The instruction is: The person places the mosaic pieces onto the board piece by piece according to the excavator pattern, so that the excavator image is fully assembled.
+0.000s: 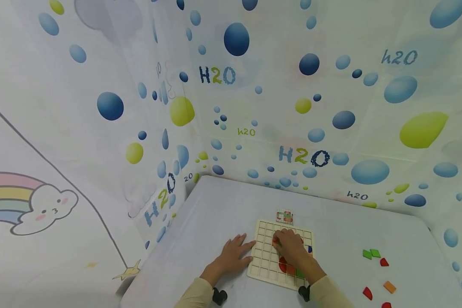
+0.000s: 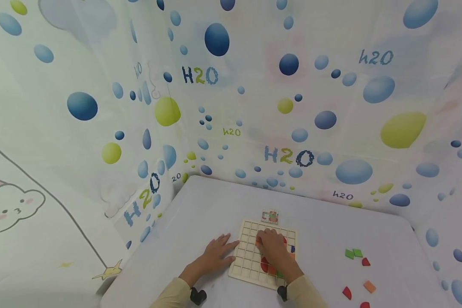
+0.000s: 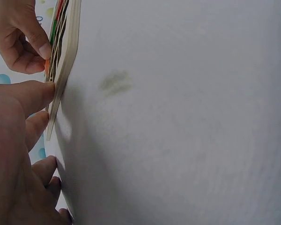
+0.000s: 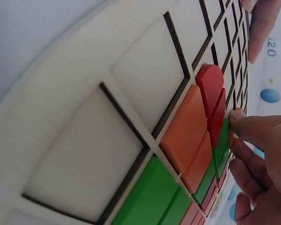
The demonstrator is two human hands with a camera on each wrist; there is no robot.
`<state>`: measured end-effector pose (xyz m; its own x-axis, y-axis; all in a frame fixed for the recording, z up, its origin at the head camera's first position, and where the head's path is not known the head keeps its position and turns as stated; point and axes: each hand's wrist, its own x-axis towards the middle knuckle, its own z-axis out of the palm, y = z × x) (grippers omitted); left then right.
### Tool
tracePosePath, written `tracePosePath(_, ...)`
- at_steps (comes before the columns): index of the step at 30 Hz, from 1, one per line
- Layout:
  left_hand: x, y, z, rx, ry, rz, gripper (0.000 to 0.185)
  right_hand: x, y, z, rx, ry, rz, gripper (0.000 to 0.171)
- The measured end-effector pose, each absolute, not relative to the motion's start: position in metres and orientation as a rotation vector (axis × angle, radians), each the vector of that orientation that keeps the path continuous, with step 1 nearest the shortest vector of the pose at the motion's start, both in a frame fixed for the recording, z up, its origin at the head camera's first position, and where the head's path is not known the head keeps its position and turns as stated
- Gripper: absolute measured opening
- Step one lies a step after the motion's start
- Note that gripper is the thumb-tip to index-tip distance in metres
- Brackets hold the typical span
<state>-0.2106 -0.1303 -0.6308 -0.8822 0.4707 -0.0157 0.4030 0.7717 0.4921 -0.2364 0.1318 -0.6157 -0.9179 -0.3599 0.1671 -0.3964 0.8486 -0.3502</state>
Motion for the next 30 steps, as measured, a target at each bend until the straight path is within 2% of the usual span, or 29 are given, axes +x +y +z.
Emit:
tracePosePath(8, -0.211, -0.130, -0.629, 0.701, 2.823, 0.732, 0.055, -0.245, 0.138, -0.606, 0.543, -2.941, 0.646, 0.031)
tracePosePath(19, -0.210, -0.130, -0.633, 0.720, 2.829, 0.745, 0.054, -0.254, 0.161, -0.592, 0.438, -2.914, 0.569, 0.012)
tracePosePath(30, -0.212, -0.130, -0.632, 0.697, 2.830, 0.739, 0.055, -0.246, 0.168, -0.602, 0.414, -2.967, 0.636, 0.015)
